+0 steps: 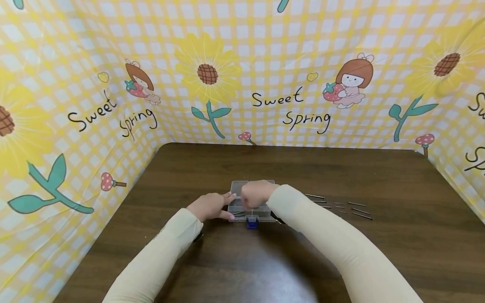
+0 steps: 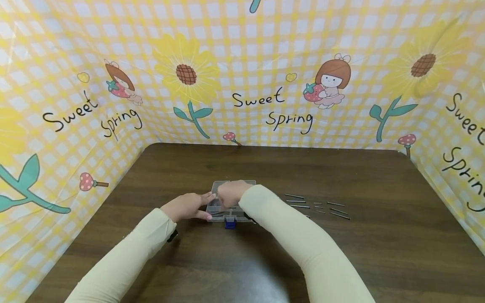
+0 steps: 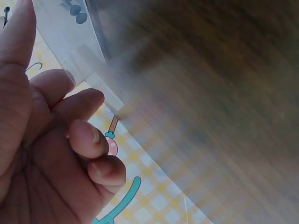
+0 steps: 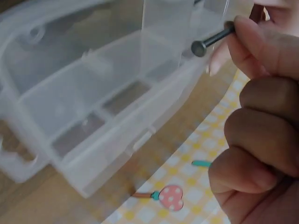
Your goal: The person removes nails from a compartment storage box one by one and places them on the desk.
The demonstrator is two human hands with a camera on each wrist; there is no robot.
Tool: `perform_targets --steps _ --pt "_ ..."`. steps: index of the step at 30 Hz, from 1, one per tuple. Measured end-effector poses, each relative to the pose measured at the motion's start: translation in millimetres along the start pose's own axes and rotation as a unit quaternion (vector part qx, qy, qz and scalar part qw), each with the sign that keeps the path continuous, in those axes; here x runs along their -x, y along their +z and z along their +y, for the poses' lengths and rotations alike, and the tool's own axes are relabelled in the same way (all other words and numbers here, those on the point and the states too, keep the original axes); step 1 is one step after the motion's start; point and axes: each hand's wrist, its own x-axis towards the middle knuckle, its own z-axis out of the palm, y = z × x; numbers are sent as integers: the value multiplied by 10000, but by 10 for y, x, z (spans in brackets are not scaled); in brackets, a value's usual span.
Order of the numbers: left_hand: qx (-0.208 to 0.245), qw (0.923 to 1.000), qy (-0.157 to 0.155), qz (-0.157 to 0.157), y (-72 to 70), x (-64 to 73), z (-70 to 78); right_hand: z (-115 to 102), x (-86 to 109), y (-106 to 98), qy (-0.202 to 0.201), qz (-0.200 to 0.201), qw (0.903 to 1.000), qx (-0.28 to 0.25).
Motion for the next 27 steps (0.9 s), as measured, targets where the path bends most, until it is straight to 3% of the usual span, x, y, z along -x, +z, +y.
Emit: perform_targets --steps 5,15,21,27 --pt "-88 9999 24 73 1 -19 0 154 105 -9 74 -55 9999 91" --pt "12 10000 67 -27 39 -28 -2 507 504 73 76 -166 9990 -417" --pt "39 10000 65 -30 28 -36 -9 885 859 235 -347 162 9955 -871" --pt "82 9999 84 14 -1 -34 -23 1223 1265 330 -156 482 9898 -1335"
